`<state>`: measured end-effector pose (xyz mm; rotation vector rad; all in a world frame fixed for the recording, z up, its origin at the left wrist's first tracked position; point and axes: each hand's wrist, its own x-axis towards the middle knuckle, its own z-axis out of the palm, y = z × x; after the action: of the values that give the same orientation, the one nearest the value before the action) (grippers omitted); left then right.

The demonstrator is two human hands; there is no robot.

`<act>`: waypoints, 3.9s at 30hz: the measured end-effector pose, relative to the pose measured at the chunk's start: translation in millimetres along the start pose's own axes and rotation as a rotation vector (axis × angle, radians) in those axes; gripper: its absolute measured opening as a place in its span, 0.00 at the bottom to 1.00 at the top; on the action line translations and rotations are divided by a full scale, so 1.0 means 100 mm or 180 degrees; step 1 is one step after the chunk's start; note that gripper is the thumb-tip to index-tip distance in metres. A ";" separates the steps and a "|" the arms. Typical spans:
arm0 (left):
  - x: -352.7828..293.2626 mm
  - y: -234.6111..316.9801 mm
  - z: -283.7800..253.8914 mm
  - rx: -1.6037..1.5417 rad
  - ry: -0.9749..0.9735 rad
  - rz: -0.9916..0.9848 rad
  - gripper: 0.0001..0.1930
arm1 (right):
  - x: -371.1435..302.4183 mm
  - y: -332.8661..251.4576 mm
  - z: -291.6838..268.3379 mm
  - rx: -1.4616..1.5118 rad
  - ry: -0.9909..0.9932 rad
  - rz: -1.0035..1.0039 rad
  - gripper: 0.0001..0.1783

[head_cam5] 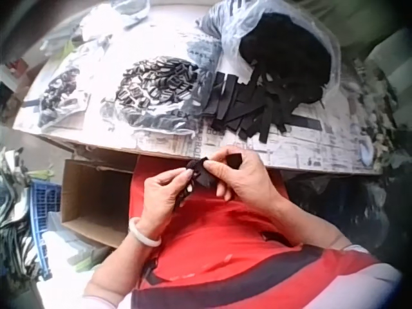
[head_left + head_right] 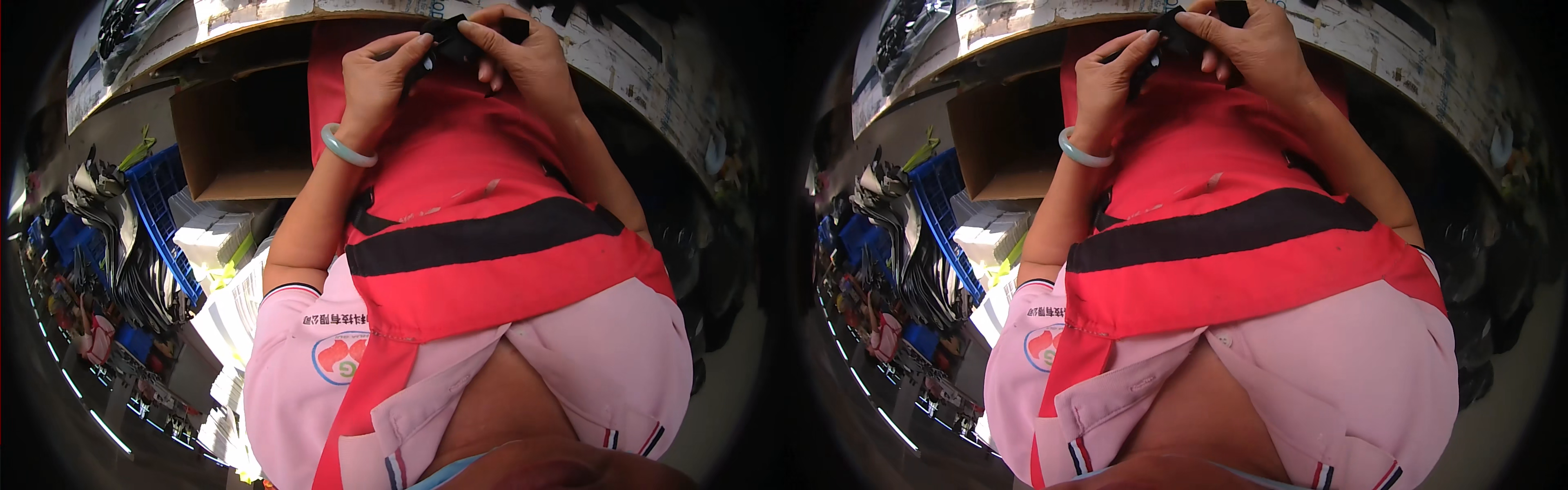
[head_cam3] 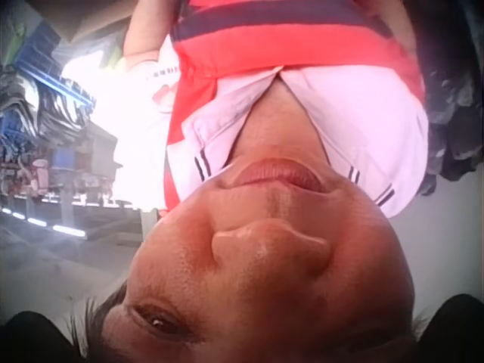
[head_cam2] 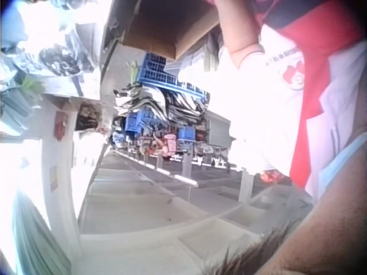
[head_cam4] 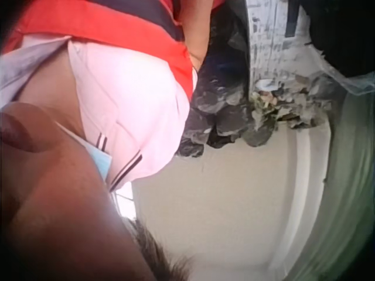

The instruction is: The person is assembling black plastic buckle components onto fabric straps at a workbench.

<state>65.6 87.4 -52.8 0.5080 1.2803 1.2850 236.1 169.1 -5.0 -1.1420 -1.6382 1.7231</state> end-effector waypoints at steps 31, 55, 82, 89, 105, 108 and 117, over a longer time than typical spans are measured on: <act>-0.32 0.12 -0.09 0.1133 -0.0784 0.1790 0.08 | 0.01 0.09 -0.07 0.0322 -0.0856 0.0476 0.13; -0.88 0.28 -1.31 0.1094 0.1616 0.0624 0.13 | 0.01 0.25 0.44 -0.0300 -0.1536 0.1021 0.15; -0.29 -0.04 -0.42 -0.0634 0.0211 -0.0320 0.08 | 0.14 0.57 0.29 -0.0493 -0.0468 -0.0053 0.26; -0.33 -0.01 -0.32 0.0002 0.0222 -0.0165 0.10 | -0.08 0.30 0.40 -0.0066 -0.0690 0.0288 0.12; -0.25 -0.16 -0.17 0.0180 0.0186 0.0334 0.08 | -0.03 0.37 0.46 0.0379 -0.0043 -0.0215 0.10; -0.25 -0.18 -0.17 0.0238 0.0222 0.0324 0.09 | -0.03 0.39 0.44 0.0372 -0.0086 -0.0247 0.10; -0.24 -0.20 -0.17 0.0383 0.0245 0.0258 0.08 | -0.04 0.41 0.44 0.0268 0.0005 -0.0305 0.09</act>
<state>63.5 54.7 -65.4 0.6060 1.4199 1.3106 209.3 135.5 -47.2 -1.0095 -1.5776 1.7128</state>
